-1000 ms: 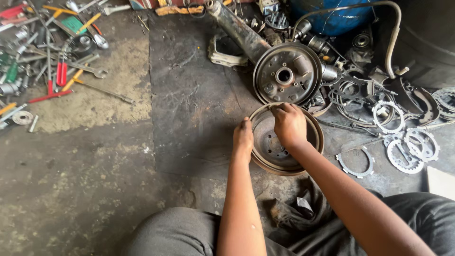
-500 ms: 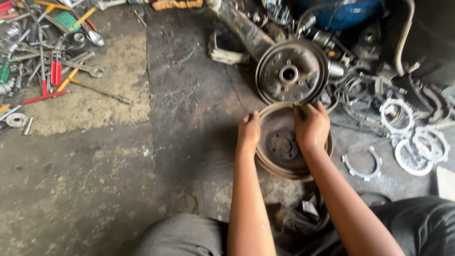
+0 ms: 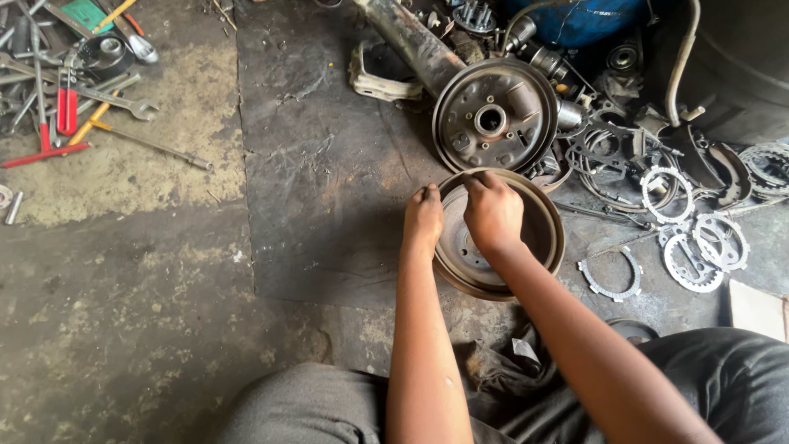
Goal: The person sits on the floor and cleans a circular metal mechanical part by hand, then uses a dark cloth to wipe its inner and outer surfaces. The person repeatedly turns the part over and scrubs it with their fingers and the cloth.
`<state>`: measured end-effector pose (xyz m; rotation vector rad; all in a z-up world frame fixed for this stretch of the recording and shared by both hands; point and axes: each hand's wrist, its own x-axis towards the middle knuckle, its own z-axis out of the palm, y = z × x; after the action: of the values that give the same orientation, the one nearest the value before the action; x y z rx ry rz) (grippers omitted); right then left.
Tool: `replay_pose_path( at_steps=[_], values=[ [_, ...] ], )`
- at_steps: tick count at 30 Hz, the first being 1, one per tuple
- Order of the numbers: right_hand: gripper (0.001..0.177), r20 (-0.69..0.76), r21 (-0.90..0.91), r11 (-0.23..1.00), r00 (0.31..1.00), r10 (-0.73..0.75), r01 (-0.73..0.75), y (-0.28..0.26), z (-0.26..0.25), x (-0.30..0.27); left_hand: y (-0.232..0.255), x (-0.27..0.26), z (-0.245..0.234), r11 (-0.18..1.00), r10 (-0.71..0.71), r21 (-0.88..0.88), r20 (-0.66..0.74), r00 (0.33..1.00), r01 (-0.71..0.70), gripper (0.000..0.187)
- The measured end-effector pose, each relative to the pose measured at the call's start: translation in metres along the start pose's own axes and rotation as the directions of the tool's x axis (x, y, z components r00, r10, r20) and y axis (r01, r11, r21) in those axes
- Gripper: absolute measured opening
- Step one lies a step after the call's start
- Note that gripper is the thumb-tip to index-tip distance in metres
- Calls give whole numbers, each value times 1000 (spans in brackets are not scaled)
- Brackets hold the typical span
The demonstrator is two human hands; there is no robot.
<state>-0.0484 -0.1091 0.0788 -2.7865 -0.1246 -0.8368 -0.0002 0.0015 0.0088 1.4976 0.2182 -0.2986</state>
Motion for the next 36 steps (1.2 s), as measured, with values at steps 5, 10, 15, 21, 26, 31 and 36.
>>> replay_pose_path(
  at_steps=[5, 10, 15, 21, 26, 31, 36],
  values=[
    [34, 194, 197, 973, 967, -163, 125, -7, -5, -11, -4, 4, -5, 991, -17, -132, 54, 998, 24, 43],
    [25, 135, 299, 917, 940, -314, 264, -14, -20, -32, -12, 5, -5, 963, 0, -269, 99, 995, 27, 37],
    [12, 74, 71, 935, 933, -353, 348, -16, -18, -22, -11, 12, -4, 958, -24, -282, 89, 996, 49, 35],
    [24, -55, -17, 974, 972, -227, 227, 11, -17, -1, -19, 12, 0, 963, -42, -264, 41, 998, 52, 40],
    [24, -78, 81, 996, 996, -41, 47, 7, -5, -1, -13, 10, -1, 985, 12, -172, 14, 1000, -10, 40],
    [26, 95, 410, 881, 949, -300, 237, 0, -16, -20, -11, 9, -6, 970, -36, -234, 106, 994, 60, 43],
    [33, 20, 139, 954, 963, -270, 265, 17, -17, -4, -9, 6, -5, 995, -36, -95, 73, 997, 43, 51]
  ],
)
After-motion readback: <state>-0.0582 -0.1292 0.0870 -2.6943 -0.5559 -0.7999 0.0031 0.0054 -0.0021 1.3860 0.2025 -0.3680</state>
